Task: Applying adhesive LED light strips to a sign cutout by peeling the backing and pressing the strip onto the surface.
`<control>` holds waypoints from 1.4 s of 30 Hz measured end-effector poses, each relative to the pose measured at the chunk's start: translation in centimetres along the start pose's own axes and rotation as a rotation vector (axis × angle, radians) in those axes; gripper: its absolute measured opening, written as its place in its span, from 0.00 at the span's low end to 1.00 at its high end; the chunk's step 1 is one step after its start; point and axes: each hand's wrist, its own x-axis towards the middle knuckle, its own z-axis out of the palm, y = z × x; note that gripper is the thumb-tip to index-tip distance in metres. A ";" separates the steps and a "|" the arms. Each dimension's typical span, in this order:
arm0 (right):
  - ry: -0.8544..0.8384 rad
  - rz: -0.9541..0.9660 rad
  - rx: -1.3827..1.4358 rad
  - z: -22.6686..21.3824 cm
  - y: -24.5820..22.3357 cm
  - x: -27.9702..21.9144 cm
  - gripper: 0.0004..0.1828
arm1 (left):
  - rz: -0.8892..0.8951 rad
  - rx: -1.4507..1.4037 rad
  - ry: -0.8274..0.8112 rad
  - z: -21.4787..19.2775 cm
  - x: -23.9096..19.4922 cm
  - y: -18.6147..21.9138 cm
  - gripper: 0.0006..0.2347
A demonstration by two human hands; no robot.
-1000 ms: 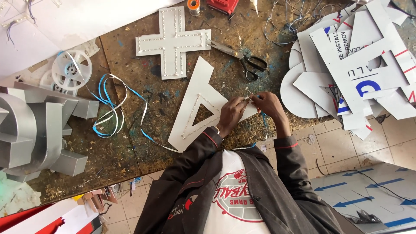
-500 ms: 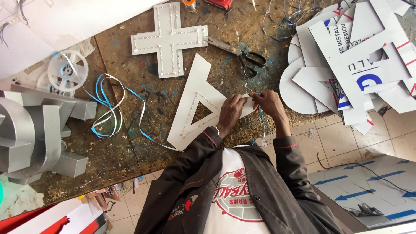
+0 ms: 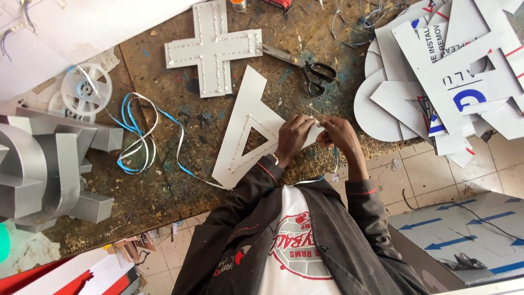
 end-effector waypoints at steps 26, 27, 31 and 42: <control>0.034 -0.189 0.252 2.4 5.3 2.3 0.18 | -0.125 -0.196 -0.064 -1.1 -0.6 -1.0 0.05; 0.036 -0.175 0.289 2.5 5.7 2.6 0.17 | -0.125 -0.181 -0.057 -1.5 -0.4 -0.6 0.04; 0.041 -0.133 0.362 2.4 5.0 2.0 0.15 | -0.134 -0.217 -0.075 -2.2 0.2 -0.2 0.04; 0.163 -0.139 -0.017 1.7 3.0 -1.0 0.17 | -0.151 -0.282 -0.178 -1.8 0.0 -1.3 0.05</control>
